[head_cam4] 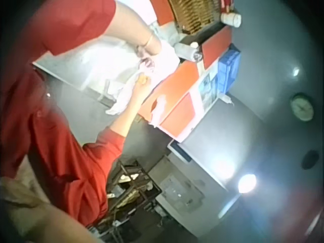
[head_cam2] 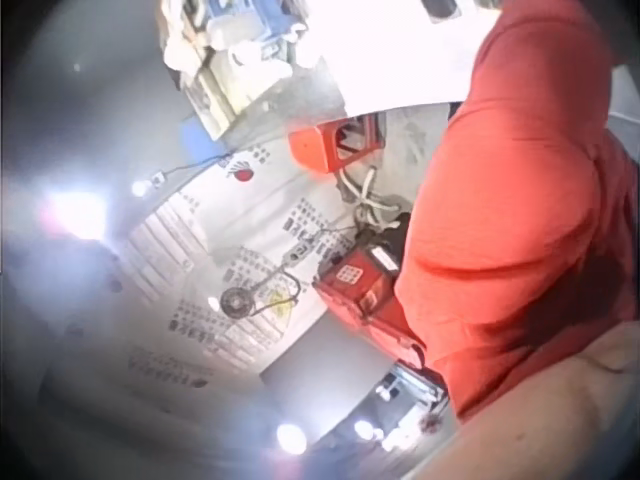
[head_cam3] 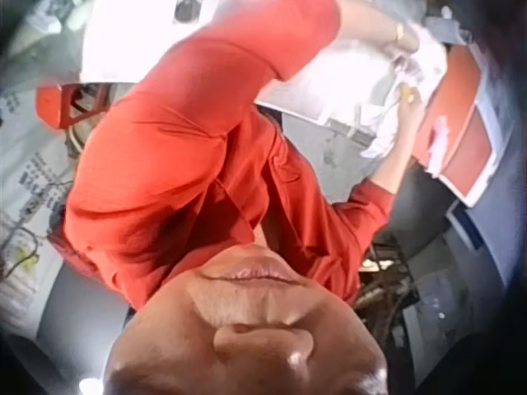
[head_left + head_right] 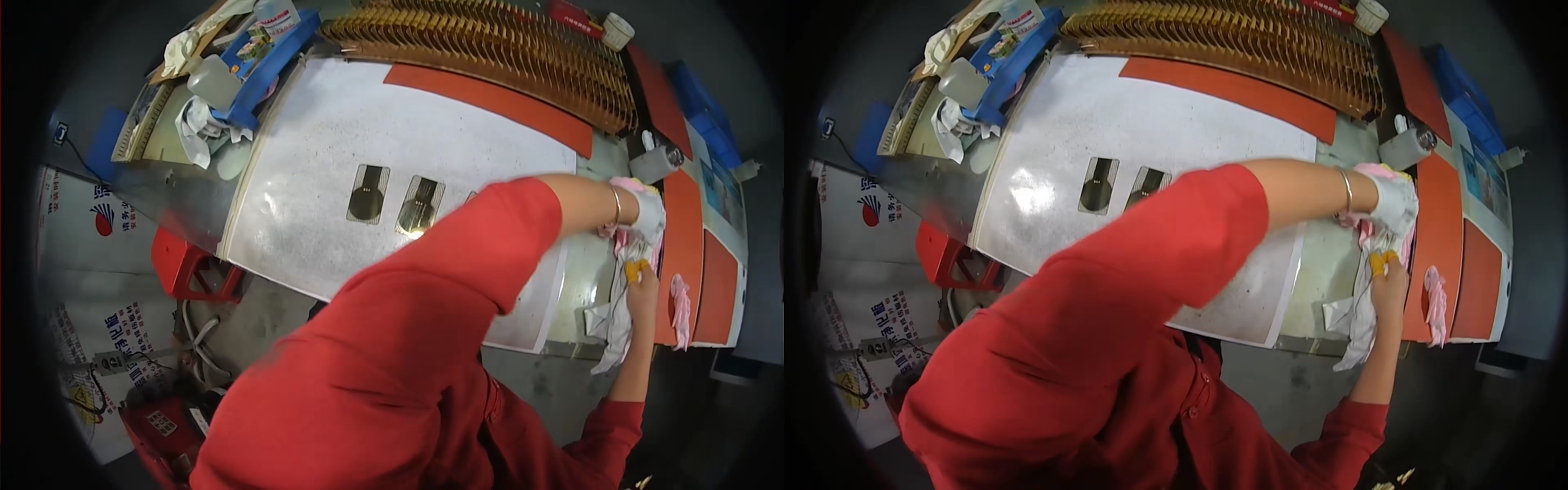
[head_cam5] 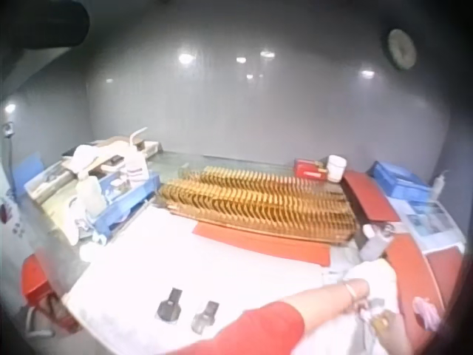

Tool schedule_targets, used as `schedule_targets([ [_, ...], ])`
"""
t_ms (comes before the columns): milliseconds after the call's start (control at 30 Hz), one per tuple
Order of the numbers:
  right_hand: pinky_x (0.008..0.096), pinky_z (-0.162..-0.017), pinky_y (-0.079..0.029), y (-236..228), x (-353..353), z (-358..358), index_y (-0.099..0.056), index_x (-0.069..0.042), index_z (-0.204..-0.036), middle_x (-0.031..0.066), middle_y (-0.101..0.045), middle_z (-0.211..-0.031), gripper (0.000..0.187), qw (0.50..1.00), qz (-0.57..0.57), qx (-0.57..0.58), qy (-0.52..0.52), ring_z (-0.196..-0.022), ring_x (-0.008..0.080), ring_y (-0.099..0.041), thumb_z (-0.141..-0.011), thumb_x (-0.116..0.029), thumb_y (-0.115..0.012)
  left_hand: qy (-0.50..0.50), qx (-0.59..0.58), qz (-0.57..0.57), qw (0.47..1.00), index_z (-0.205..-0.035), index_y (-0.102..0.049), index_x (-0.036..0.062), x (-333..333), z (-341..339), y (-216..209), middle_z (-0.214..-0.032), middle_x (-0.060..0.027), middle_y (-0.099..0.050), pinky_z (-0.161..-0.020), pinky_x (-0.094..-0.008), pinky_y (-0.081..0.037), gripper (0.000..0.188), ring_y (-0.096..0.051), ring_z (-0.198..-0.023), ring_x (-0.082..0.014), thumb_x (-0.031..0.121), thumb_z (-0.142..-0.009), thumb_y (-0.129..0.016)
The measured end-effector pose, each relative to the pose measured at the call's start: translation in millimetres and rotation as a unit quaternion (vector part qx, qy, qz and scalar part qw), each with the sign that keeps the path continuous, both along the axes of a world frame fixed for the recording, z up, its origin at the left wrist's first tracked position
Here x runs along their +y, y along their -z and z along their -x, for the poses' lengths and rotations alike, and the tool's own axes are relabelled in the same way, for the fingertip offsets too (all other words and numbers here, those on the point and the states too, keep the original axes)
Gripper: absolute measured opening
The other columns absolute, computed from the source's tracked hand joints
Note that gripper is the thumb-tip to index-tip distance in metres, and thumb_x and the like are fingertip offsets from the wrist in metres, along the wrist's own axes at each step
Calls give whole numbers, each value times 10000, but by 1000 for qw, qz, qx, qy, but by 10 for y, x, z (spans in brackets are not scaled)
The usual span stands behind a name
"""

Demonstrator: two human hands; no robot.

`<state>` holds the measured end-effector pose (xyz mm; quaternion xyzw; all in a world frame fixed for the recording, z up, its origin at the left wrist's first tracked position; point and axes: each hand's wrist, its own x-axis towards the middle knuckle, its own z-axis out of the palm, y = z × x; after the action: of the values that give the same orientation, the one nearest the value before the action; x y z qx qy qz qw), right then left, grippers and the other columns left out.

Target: The person cleans small, rectangular decorative tiles with a yellow sponge and a white cloth. They wipe the surface of each tile, occasionally applying liquid from a squeeze bottle onto the cloth. The person handles the tiles one by one, wiping them and placing them back on the work surface.

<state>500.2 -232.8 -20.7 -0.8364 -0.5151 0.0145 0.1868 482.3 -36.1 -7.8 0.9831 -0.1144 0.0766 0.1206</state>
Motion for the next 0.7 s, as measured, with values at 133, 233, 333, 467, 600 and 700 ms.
schedule_targets([
  [133, 423, -633, -413, -353, -50, 317, -551, 37, -897, 243, -575, -760, 255, 994, -35, -85, 54, -708, 402, -545, -825, -206, -575, -139, -11, 108, 984, -1208, -483, 133, 371, 1888, -887, -1140, -101, -556, -821, -346, -452, 639, -556, -1007, -264, 445, -670, -631],
  [233, 350, -635, -420, -697, -40, 654, -565, 38, -933, 165, -594, -779, 253, 992, -85, -79, 45, -705, 264, -551, -821, -187, -591, -209, -84, 57, 973, -1265, -410, 103, 626, 3168, -768, -1196, -120, -513, -943, -369, -391, 673, -487, -1107, -265, 310, -691, -692],
  [333, 296, -655, -426, -841, 133, 1323, -568, 38, -961, 89, -591, -787, 282, 984, -111, 138, 12, -723, 144, -529, -810, -195, -613, -251, -26, 44, 967, -1286, -375, 97, 553, 3784, -497, -1237, -157, -459, -957, -392, -372, 804, -447, -1129, -332, 423, -637, -720],
  [467, 396, -686, -453, -536, 710, 1989, -586, 19, -946, 226, -614, -814, 314, 983, 5, 98, -154, -771, 361, -591, -790, -254, -585, -259, -12, 24, 966, -1214, -418, 72, 315, 4003, -256, -1223, -164, -439, -984, -434, -311, 828, -421, -1136, -339, 466, -562, -742],
  [600, 437, -648, -447, -464, 1226, 2206, -588, 1, -894, 210, -609, -730, 261, 982, 97, 41, -156, -715, 372, -587, -779, -232, -560, -290, -24, 3, 957, -1197, -437, 61, 287, 3956, -87, -1241, -166, -416, -994, -434, -281, 805, -380, -1172, -326, 434, -556, -749],
  [700, 426, -679, -450, -419, 1433, 2271, -591, 4, -932, 220, -612, -761, 269, 980, 130, 31, -145, -749, 369, -592, -767, -206, -554, -312, -28, 0, 950, -1196, -440, 53, 278, 3912, -30, -1244, -168, -412, -992, -443, -270, 823, -355, -1192, -321, 454, -545, -744],
])
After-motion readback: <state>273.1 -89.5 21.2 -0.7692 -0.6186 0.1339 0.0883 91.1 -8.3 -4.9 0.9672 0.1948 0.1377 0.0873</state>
